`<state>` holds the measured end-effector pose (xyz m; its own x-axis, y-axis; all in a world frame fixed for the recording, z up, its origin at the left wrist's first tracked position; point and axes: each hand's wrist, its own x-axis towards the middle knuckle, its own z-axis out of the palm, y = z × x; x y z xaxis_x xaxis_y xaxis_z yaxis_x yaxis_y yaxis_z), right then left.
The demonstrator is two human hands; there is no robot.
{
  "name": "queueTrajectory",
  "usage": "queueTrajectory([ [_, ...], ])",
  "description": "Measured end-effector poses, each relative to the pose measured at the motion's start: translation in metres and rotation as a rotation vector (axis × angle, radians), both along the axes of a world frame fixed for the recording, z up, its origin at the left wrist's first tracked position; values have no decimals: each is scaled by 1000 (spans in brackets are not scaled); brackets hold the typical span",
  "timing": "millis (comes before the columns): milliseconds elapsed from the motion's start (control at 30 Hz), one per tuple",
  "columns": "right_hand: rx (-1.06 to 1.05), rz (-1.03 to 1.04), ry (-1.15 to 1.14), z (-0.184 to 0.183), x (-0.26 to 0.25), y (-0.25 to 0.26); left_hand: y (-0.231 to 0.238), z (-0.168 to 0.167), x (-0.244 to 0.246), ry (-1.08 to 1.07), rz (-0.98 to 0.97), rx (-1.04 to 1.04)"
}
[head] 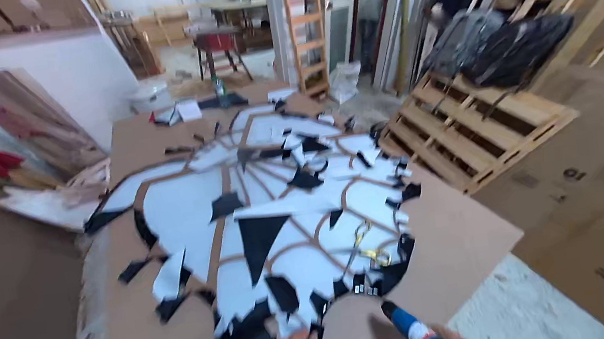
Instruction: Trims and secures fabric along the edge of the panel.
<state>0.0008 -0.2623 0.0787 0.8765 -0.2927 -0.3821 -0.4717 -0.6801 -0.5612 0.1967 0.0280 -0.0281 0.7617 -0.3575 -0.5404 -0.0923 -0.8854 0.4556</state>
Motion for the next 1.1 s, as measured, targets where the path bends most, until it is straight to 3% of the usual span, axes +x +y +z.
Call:
queueTrajectory([
  [167, -6, 211, 39, -49, 5, 31, 17, -19, 5, 114, 102, -55],
  [267, -64, 222, 136, -58, 26, 47, 20, -31, 5, 86, 112, -40],
  [500, -183, 337, 182, -61, 86, 59, 18, -25, 23, 169, 16, 18],
  [700, -225, 362, 221, -68, 122, 64, 16, -37, -11, -205, 65, -126],
  [933, -280, 326, 230, -72, 125, 71, 8, -32, 7, -136, -41, -112],
  [1100, -290, 328, 244, -70, 121, 74, -3, -30, 5, -244, -145, -36],
])
